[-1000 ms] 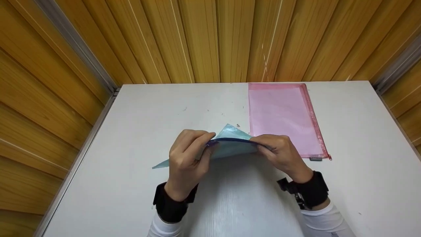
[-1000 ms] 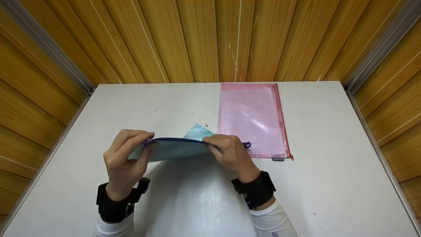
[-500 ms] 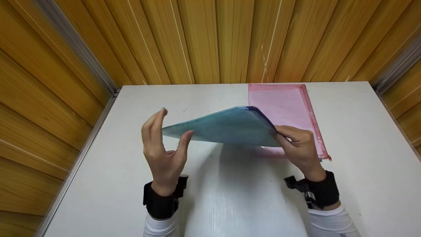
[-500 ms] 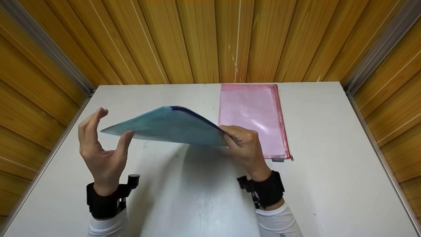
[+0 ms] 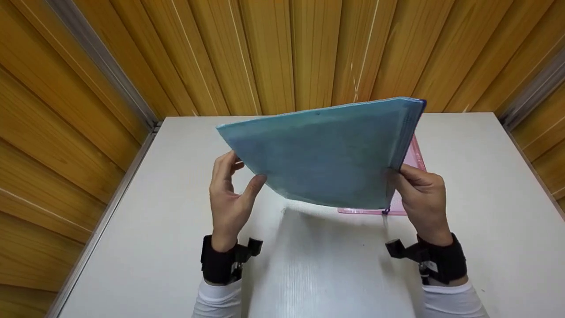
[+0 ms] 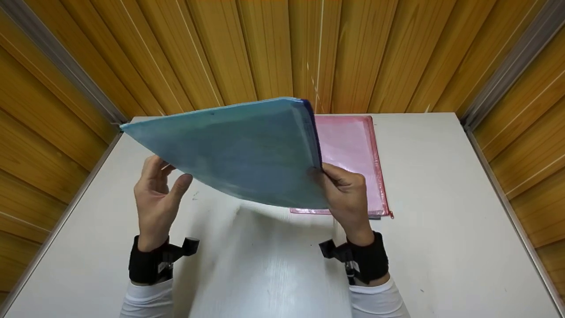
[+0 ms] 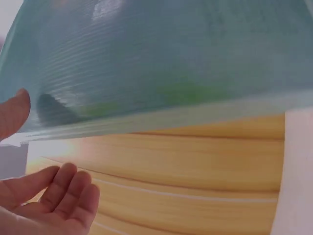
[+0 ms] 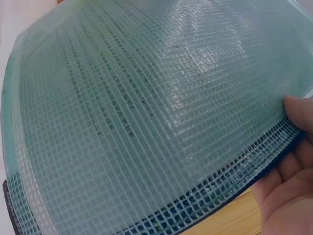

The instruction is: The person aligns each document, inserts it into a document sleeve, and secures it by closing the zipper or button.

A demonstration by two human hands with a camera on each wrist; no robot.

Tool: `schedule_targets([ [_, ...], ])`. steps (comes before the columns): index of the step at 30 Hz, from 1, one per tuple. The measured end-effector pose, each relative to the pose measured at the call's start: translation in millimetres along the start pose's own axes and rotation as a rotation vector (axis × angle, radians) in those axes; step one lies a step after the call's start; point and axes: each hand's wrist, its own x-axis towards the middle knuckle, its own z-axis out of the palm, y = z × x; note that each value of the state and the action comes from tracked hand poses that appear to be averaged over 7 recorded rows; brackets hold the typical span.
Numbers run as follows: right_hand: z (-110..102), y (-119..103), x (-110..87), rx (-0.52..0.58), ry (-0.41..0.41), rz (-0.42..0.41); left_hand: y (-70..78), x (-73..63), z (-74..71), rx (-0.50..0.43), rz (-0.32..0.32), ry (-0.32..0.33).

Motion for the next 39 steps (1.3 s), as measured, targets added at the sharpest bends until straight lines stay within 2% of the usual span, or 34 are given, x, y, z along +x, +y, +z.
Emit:
schedule_targets([
  [2, -1.7, -1.7, 0.2, 0.054, 0.017, 0.056, -2.7, -0.5, 2.2, -0.07, -0.043, -0.07],
  [6, -3.4, -3.1, 1.5, 0.128, 0.035, 0.1, -6.7, -1.6, 7.1, -0.181, -0.098, -0.169],
  [10, -3.2, -3.0, 3.5, 0.191, 0.027, 0.111, -7.4, -2.1, 11.3, -0.223, -0.119, -0.193],
  [15, -1.3, -2.0, 5.1, 0.231, 0.022, 0.145, -7.6, -2.5, 13.5, -0.231, -0.159, -0.179],
  [19, 1.2, -2.4, 5.6, 0.214, 0.028, 0.168, -6.4, -3.0, 15.7, -0.208, -0.169, -0.122],
  [25, 4.9, -2.6, 4.9, 0.17, 0.018, 0.163, -3.7, -5.0, 23.9, -0.178, -0.158, 0.013],
  [29, 7.0, -2.3, 4.2, 0.103, -0.001, 0.159, -4.5, -6.3, 28.3, -0.181, -0.15, 0.1],
  [35, 8.2, -0.7, 4.7, 0.004, -0.077, 0.166, -5.3, -5.5, 28.2, -0.156, -0.134, 0.187],
  [39, 9.4, 3.0, 5.9, -0.083, -0.166, 0.177, -5.4, -3.6, 24.2, -0.151, -0.14, 0.234],
])
